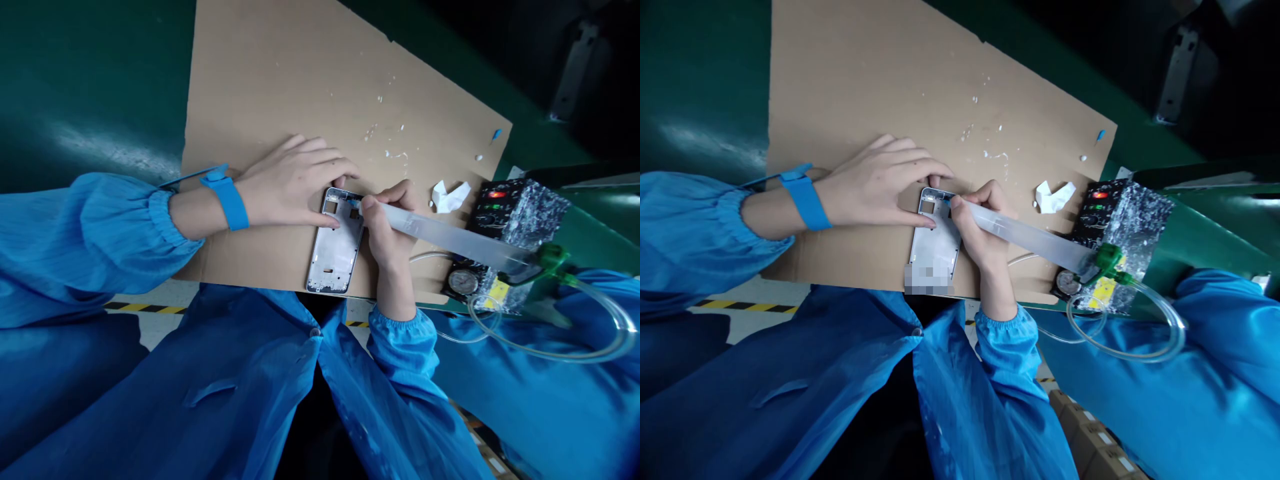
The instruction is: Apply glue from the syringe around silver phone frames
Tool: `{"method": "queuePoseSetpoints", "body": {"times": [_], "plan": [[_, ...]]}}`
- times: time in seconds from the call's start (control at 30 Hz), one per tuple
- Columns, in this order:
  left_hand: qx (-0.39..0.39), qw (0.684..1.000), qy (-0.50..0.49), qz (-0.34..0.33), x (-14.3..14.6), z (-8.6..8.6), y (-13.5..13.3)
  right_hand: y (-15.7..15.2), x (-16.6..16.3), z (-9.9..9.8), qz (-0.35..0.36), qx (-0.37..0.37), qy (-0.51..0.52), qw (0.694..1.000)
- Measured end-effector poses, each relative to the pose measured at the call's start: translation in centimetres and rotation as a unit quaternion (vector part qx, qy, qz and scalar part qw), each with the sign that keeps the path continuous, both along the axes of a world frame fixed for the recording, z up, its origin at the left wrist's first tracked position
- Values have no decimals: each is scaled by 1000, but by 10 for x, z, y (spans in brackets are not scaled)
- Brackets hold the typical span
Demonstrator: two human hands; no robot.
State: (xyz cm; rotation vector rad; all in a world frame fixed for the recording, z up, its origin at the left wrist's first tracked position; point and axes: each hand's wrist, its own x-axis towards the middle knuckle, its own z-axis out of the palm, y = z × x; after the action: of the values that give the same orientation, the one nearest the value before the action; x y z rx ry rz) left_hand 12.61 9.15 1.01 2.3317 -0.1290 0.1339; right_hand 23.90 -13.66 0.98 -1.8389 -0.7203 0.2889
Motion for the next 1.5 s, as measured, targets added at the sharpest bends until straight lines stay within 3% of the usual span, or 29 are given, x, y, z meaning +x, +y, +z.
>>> {"method": "queuePoseSetpoints", "body": {"times": [1.5], "plan": [[8, 1000, -8, 0, 0, -2, -1, 2, -1, 1, -2, 4, -22, 1000]]}}
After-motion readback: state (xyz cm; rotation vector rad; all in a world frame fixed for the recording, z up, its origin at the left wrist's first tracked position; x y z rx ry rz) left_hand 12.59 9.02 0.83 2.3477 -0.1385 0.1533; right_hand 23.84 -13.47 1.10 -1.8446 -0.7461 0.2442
